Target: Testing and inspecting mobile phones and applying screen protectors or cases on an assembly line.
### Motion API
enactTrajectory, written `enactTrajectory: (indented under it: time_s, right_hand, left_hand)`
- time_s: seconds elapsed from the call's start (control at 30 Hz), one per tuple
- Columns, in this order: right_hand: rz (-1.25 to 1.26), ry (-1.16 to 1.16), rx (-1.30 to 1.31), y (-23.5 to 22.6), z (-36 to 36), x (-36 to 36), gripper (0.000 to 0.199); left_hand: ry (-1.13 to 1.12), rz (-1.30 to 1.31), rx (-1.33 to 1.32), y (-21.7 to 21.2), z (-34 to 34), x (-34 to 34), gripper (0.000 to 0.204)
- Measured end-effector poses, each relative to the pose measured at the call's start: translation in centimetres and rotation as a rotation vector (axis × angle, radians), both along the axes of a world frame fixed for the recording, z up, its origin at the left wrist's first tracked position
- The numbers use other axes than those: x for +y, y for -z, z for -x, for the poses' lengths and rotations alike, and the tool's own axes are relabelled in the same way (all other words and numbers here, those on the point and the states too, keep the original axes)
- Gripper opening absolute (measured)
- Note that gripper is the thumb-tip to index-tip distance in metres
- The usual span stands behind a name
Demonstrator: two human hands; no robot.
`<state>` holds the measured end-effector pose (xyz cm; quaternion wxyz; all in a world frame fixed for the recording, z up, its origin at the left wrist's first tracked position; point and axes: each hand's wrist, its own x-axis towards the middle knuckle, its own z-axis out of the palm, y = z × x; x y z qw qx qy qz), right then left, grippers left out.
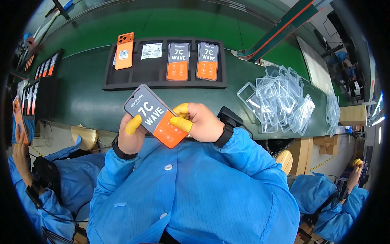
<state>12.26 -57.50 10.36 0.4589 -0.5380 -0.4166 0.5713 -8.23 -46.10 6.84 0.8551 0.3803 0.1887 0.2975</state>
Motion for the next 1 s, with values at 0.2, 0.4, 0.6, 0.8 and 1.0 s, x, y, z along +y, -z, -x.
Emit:
enactTrajectory:
  time_s: [0.2,0.4,0.6,0.8,1.0]
  right_hand:
    - [-0.04,0.067,0.109,0.4,0.1,-0.1,0.018]
    - [0.05,-0.034,0.021,1.4,-1.0,-0.3,0.021]
    - [0.033,-0.085,-0.094,0.8,-0.6,-0.9,0.028]
    - [0.026,-0.006,-0.085,1.5,-0.4,-2.6,0.026]
    - [0.044,0.017,-0.031,2.9,0.1,-2.2,0.031]
  left_hand:
    - [0.293,-0.11,0.084,0.8,0.0,-0.4,0.033]
    - [0.215,-0.16,0.112,1.6,0.4,0.2,0.031]
    - [0.247,-0.239,0.087,0.8,0.6,-0.2,0.031]
    - [0.326,-0.147,0.065,2.4,0.4,-0.9,0.034]
    - [0.302,-0.192,0.049,3.0,0.6,-1.1,0.035]
